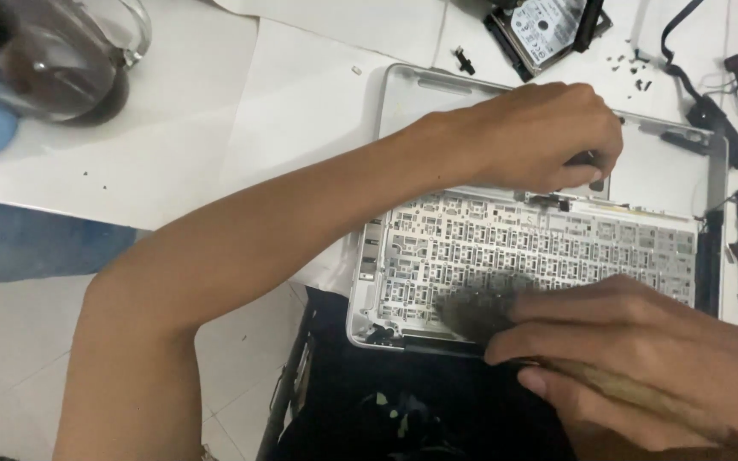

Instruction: The person cleans the underside of a disassembled laptop keyboard chassis using a small brush and a cloth. They scrub the metal surface and wipe away debris while various laptop components are scattered on the white table.

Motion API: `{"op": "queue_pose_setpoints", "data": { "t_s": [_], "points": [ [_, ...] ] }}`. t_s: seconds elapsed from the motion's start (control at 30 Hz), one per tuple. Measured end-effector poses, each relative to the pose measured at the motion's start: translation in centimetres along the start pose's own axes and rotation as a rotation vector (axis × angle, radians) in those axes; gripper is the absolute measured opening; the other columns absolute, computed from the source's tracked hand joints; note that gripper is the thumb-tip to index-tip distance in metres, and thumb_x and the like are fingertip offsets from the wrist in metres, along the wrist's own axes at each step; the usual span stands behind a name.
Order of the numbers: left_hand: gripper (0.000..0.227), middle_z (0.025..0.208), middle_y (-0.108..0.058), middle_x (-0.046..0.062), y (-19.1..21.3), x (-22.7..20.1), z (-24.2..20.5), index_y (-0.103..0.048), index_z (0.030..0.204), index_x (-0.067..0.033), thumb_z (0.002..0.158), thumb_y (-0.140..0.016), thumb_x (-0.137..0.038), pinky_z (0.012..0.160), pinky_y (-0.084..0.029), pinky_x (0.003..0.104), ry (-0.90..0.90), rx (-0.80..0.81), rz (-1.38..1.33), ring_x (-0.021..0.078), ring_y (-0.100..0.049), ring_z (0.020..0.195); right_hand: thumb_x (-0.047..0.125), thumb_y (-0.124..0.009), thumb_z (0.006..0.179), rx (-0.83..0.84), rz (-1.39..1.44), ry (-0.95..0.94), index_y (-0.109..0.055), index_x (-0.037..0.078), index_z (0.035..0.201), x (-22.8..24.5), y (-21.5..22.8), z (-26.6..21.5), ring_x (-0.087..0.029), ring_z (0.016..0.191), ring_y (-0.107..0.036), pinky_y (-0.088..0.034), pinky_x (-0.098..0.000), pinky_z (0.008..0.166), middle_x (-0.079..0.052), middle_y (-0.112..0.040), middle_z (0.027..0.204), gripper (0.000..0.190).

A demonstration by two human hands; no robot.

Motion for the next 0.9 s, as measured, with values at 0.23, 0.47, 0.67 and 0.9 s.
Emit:
{"op": "queue_pose_setpoints", "data": {
  "t_s": [0.23,0.47,0.67,0.9],
  "points": [
    [0.018,0.077,-0.074,-0.001,0.5,-0.4,0.1,-0.073,0.075,-0.0134,0.087,-0.061,-0.006,0.054,-0.048,0.038,-0.030,-0.017,0.027,0.0192,-0.068,0.071,0.023,-0.054,0.095,-0.190,-0.109,-0.215,-0.075,0.017,0.110,-2.4,1.6,-1.0,-0.010,0.059,-0.081,-0.069,-0.0244,0.050,0.000,-0.082,0.085,0.026],
    [0.015,0.080,-0.075,0.002,0.4,-0.6,0.2,-0.074,0.079,-0.0112,0.089,-0.064,-0.006,0.057,-0.052,0.036,-0.037,-0.014,0.029,0.0184,-0.070,0.073,0.028,-0.049,0.098,-0.087,0.145,-0.138,-0.079,0.020,0.109,-3.3,0.9,-2.3,-0.008,0.073,-0.086,-0.074,-0.0223,0.061,0.002,-0.085,0.092,0.032],
    [0.015,0.083,-0.075,0.002,0.3,-0.6,0.2,-0.074,0.080,-0.0113,0.089,-0.063,-0.007,0.056,-0.052,0.036,-0.012,0.002,0.009,0.0185,-0.070,0.073,0.020,-0.056,0.095,0.008,0.138,-0.162,-0.076,0.022,0.110,-1.5,0.2,-2.4,-0.003,0.059,-0.083,-0.075,-0.0138,0.044,0.008,-0.081,0.087,0.025],
    [0.012,0.084,-0.074,0.002,1.0,-1.0,0.2,-0.073,0.083,-0.0111,0.092,-0.066,-0.011,0.058,-0.051,0.037,-0.005,0.014,0.042,0.0197,-0.068,0.076,0.017,-0.059,0.094,-0.186,-0.119,-0.214,-0.074,0.015,0.108,-2.3,2.9,-2.5,-0.010,0.056,-0.074,-0.065,-0.0236,0.047,0.001,-0.074,0.094,0.021]
  ]
}}
Point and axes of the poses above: each hand's wrist, its own z-axis towards the middle knuckle, its own y-axis out of the back of the hand, x = y × z, the point moved 5 cm from there along z, towards the middle knuckle
